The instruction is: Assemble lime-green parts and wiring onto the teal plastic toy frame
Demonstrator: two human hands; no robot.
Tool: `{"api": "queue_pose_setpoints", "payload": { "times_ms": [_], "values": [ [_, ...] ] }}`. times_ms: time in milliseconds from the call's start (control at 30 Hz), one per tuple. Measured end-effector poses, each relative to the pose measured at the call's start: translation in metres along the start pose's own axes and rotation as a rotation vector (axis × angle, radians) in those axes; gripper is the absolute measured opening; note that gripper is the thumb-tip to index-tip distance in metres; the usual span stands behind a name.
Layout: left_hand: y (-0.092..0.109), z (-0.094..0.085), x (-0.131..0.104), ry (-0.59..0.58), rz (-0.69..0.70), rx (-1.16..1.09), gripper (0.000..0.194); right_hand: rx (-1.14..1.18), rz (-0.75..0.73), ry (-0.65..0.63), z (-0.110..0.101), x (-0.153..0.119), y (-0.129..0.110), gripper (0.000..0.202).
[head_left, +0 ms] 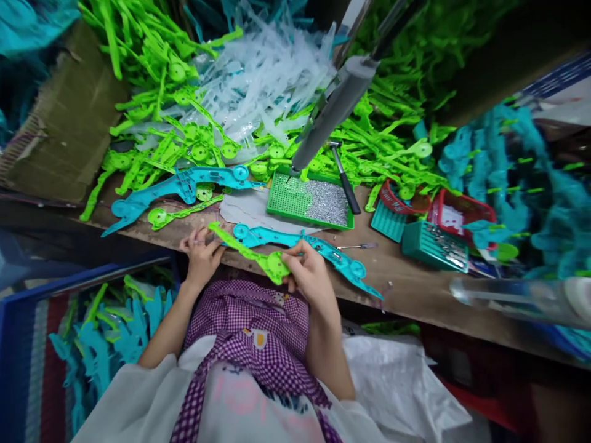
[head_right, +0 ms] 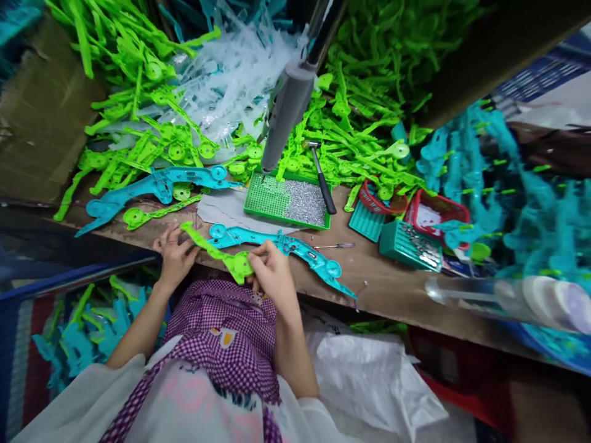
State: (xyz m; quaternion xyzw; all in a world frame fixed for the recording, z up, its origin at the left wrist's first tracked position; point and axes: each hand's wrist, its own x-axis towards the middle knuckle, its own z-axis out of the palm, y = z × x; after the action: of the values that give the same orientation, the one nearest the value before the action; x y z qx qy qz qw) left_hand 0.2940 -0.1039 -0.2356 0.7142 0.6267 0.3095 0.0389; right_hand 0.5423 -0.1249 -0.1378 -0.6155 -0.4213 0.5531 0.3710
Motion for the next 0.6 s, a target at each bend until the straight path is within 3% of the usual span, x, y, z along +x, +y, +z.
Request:
{"api": "queue_pose_setpoints", "payload": {
  "times_ms": [100,200,333,400,500,600],
  "values": [
    [0.003,-0.001,0.003,-0.018,-0.019,0.015,0.016,-0.081,-0.005,0.108,0.002,0.012,0.005,0.014],
    [0.009,-0.003,0.006,-0.056,-0.011,0.027,0.017,-0.075,-0.023,0.197,-0.001,0.022,-0.01,0.013],
    [0.01,-0.004,0.005,-0.096,0.006,-0.003,0.018,-0.078,-0.089,0.059,-0.018,0.024,-0.043,0.011],
    [0.005,-0.003,0.004,-0.084,0.029,-0.064,0.024,-0.028,-0.079,-0.014,-0.035,0.02,-0.048,0.014],
    [-0.005,-0.002,0.004,-0.071,0.063,-0.19,0.039,0.042,-0.021,-0.003,-0.064,0.008,-0.036,0.018],
    [-0.008,-0.003,0.007,-0.009,0.052,-0.276,0.037,0.105,0.016,0.138,-0.08,0.0,-0.018,0.022]
  ]
}}
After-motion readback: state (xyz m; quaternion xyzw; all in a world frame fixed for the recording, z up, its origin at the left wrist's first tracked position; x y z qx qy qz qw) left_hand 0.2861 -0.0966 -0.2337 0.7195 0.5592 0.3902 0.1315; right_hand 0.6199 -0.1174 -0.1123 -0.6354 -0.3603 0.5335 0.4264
